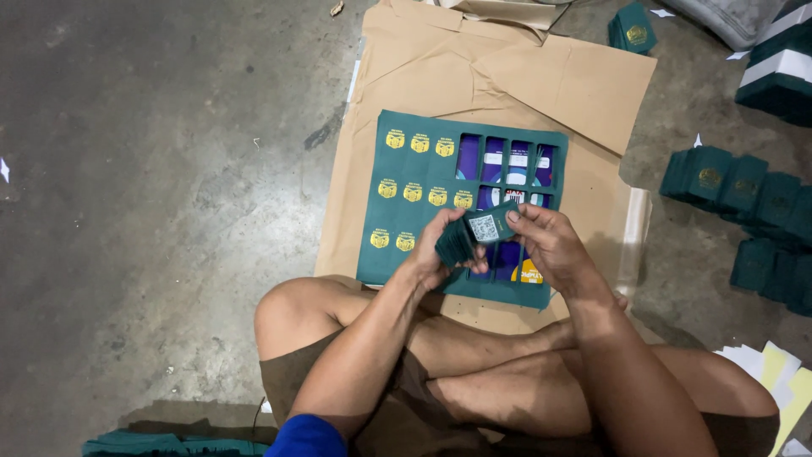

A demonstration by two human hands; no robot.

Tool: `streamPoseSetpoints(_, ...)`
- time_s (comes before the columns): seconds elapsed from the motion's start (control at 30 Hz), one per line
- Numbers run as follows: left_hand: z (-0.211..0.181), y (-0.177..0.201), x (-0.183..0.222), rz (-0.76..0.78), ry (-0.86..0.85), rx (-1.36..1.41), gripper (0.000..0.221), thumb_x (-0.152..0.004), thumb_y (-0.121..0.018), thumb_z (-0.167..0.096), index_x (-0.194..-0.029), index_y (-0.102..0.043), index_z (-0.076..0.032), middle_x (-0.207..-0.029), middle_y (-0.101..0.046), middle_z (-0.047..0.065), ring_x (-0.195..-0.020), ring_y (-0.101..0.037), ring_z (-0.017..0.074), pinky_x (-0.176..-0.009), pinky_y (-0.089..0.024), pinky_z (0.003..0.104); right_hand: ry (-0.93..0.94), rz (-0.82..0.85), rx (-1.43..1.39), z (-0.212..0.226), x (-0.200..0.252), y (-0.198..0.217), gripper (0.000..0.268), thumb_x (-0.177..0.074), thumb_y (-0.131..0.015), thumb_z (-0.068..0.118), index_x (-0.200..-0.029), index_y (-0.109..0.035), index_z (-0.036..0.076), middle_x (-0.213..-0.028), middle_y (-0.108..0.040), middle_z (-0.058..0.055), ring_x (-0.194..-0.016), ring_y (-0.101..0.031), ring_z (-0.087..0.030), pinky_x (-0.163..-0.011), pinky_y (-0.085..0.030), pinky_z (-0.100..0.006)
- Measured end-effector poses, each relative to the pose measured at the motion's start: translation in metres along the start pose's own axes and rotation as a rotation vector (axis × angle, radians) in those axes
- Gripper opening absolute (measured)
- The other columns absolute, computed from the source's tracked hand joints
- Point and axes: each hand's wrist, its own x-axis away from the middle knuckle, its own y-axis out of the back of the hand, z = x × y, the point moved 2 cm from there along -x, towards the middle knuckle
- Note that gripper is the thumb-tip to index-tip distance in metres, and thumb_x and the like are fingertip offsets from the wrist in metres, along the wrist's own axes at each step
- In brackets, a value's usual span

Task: Folding and packing small green boxes into a cardboard tray.

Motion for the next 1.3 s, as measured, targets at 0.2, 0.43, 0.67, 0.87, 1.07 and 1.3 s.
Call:
streamPoseSetpoints(0.2,-0.003,-0.007,0.005,0.067,-0.008,0.012,0.058,-0.107,-0.032,-0.046,-0.105,-0.063,0.003,-0.074,-0.067,0.015,-0.066,-0.068,0.0325,-0.065,-0.055,0.038,-0.019,0.03,-0.091,-0.006,-0.001,0.006,0.019,-0.105,-0.059,0.013,-0.108,-0.066,-0.003,-0.1,-0.073,-0.011,-0.092,-0.067,-0.016,-0.09,-0.053,-0.032)
streamPoseSetpoints(0.43,-0.007,-0.014,0.009,0.122,0.006,0.048,0.056,-0.107,-0.033,-0.046,-0.106,-0.063,0.001,-0.073,-0.065,0.014,-0.066,-0.066,0.0321,-0.065,-0.055,0.04,-0.039,0.057,-0.168,-0.017,-0.003,0.018,0.017,-0.106,-0.061,0.014,-0.104,-0.067,-0.002,-0.096,-0.071,-0.009,-0.09,-0.065,-0.015,-0.088,-0.051,-0.032)
streamPoseSetpoints(0.67,-0.009,-0.018,0.012,0.155,0.017,0.068,0.054,-0.106,-0.034,-0.046,-0.106,-0.062,0.0,-0.071,-0.064,0.013,-0.063,-0.064,0.0307,-0.062,-0.053,0.039,-0.068,0.091,-0.149,-0.003,0.004,0.002,0.024,-0.106,-0.058,0.019,-0.104,-0.069,-0.002,-0.099,-0.073,-0.011,-0.093,-0.067,-0.019,-0.092,-0.051,-0.036)
streamPoseSetpoints(0.87,-0.009,-0.019,0.013,0.216,-0.012,0.069,0.058,-0.106,-0.035,-0.047,-0.104,-0.063,0.003,-0.07,-0.062,0.012,-0.061,-0.063,0.0289,-0.061,-0.052,0.037,-0.082,0.128,-0.193,-0.01,0.002,0.008,0.025,-0.108,-0.057,0.02,-0.107,-0.07,-0.002,-0.104,-0.073,-0.011,-0.099,-0.067,-0.02,-0.097,-0.049,-0.037)
streamPoseSetpoints(1.07,-0.009,-0.019,0.012,0.204,0.002,0.055,0.059,-0.105,-0.035,-0.048,-0.104,-0.063,0.004,-0.07,-0.062,0.011,-0.061,-0.062,0.028,-0.061,-0.052,0.036,-0.102,0.129,-0.235,-0.012,0.0,0.01,0.025,-0.107,-0.056,0.019,-0.108,-0.07,-0.002,-0.104,-0.073,-0.011,-0.099,-0.067,-0.019,-0.098,-0.05,-0.037)
streamPoseSetpoints(1.3,-0.007,-0.017,0.01,0.177,0.005,0.086,0.056,-0.105,-0.036,-0.048,-0.104,-0.063,0.001,-0.07,-0.061,0.012,-0.061,-0.062,0.0285,-0.06,-0.052,0.037,-0.119,0.063,-0.263,-0.018,-0.001,0.016,0.024,-0.107,-0.056,0.016,-0.113,-0.069,-0.004,-0.105,-0.073,-0.01,-0.092,-0.064,-0.017,-0.09,-0.049,-0.034)
